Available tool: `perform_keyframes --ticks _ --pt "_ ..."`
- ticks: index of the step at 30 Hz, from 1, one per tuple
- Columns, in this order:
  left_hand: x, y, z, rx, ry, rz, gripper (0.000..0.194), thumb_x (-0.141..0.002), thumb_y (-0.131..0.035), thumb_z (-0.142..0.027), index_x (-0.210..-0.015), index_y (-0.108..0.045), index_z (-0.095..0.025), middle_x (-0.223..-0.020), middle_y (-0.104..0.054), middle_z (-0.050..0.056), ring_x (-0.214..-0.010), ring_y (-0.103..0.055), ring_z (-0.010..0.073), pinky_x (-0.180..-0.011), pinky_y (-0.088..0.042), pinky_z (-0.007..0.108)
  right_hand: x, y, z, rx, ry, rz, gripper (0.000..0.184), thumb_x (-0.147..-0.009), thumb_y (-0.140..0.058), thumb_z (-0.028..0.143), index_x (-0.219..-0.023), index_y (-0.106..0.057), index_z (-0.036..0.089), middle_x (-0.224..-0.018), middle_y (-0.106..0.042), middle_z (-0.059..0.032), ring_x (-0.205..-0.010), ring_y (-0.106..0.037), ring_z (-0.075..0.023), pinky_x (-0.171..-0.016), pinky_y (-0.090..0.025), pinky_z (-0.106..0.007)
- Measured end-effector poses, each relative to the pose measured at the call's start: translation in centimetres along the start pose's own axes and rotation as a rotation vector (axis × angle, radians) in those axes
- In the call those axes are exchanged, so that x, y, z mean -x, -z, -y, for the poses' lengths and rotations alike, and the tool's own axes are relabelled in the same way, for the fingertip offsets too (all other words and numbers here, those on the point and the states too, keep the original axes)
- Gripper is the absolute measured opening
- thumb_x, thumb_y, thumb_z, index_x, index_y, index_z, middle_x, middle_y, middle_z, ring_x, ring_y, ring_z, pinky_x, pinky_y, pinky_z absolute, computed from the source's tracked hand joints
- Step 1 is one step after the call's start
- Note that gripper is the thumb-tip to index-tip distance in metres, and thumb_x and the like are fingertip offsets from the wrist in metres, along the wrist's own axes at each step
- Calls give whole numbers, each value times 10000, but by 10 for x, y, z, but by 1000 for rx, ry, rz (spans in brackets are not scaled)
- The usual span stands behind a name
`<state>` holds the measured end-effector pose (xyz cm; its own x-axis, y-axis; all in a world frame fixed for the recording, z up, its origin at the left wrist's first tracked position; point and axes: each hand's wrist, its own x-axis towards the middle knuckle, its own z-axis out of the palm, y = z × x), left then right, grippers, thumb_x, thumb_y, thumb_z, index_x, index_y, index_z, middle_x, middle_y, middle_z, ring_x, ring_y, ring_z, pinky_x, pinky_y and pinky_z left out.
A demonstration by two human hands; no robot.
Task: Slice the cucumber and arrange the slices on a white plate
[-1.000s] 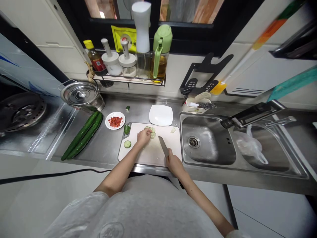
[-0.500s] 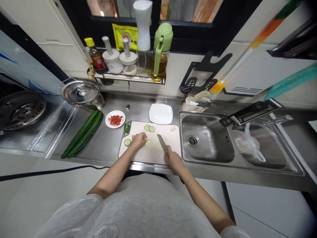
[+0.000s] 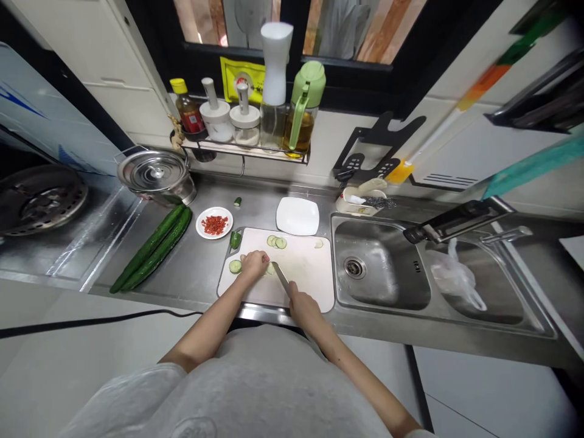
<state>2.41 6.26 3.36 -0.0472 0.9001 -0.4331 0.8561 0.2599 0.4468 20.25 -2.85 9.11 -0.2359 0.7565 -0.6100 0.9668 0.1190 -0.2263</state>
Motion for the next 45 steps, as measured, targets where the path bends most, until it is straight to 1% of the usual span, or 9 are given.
perform_keyframes --ticks 4,9,14,19,28,33,38,45 --pt "-1 0 1 1 0 -2 190 -752 -520 -194 -835 -679 -259 -916 -706 18 -934 -601 213 -899 -315 401 -1 -4 3 17 6 -12 445 -856 -329 79 -1294 -312 153 -911 -670 -116 -865 -633 -224 -643 -344 -268" --pt "-1 1 1 -12 7 -4 176 -756 -516 -201 -807 -675 -257 -903 -706 15 -920 -602 216 -903 -315 410 0 -4 5 38 7 -9 416 -859 -330 80 -1268 -329 158 -893 -671 -118 -847 -638 -224 -633 -347 -269" --pt "-1 0 1 -16 3 -5 190 -763 -506 -205 -806 -681 -264 -928 -706 14 -923 -605 215 -906 -313 409 -1 -4 7 58 6 4 462 -856 -342 73 -1308 -298 158 -922 -672 -133 -871 -642 -238 -659 -377 -281" --pt "-1 -1 1 -23 1 -16 186 -767 -512 -223 -822 -684 -266 -952 -706 18 -944 -603 219 -894 -316 400 -3 -4 11 75 -11 30 507 -834 -359 44 -1325 -308 154 -933 -672 -146 -907 -645 -249 -696 -410 -300" --pt "1 2 0 -24 -2 0 198 -755 -526 -207 -848 -688 -274 -937 -709 16 -947 -601 219 -899 -312 402 -3 2 22 111 -31 39 435 -844 -357 36 -1264 -353 153 -950 -665 -151 -910 -649 -240 -692 -432 -297" --pt "1 3 -1 -34 -1 4 192 -760 -525 -223 -844 -689 -277 -933 -713 18 -940 -596 217 -901 -306 403 -5 4 21 116 -31 64 477 -833 -381 38 -1290 -322 164 -954 -665 -145 -935 -640 -238 -711 -434 -297" --pt "-1 2 0 -37 7 8 184 -757 -535 -223 -847 -687 -277 -947 -707 19 -949 -595 220 -914 -294 405 -4 3 20 104 -28 45 428 -846 -372 40 -1257 -358 157 -957 -664 -153 -936 -643 -252 -714 -437 -312" --pt "1 1 0 -58 -1 0 199 -759 -518 -211 -850 -682 -277 -948 -702 23 -951 -591 228 -900 -296 417 10 -6 13 104 -34 41 419 -844 -353 44 -1249 -372 148 -968 -671 -152 -916 -650 -249 -691 -435 -299"
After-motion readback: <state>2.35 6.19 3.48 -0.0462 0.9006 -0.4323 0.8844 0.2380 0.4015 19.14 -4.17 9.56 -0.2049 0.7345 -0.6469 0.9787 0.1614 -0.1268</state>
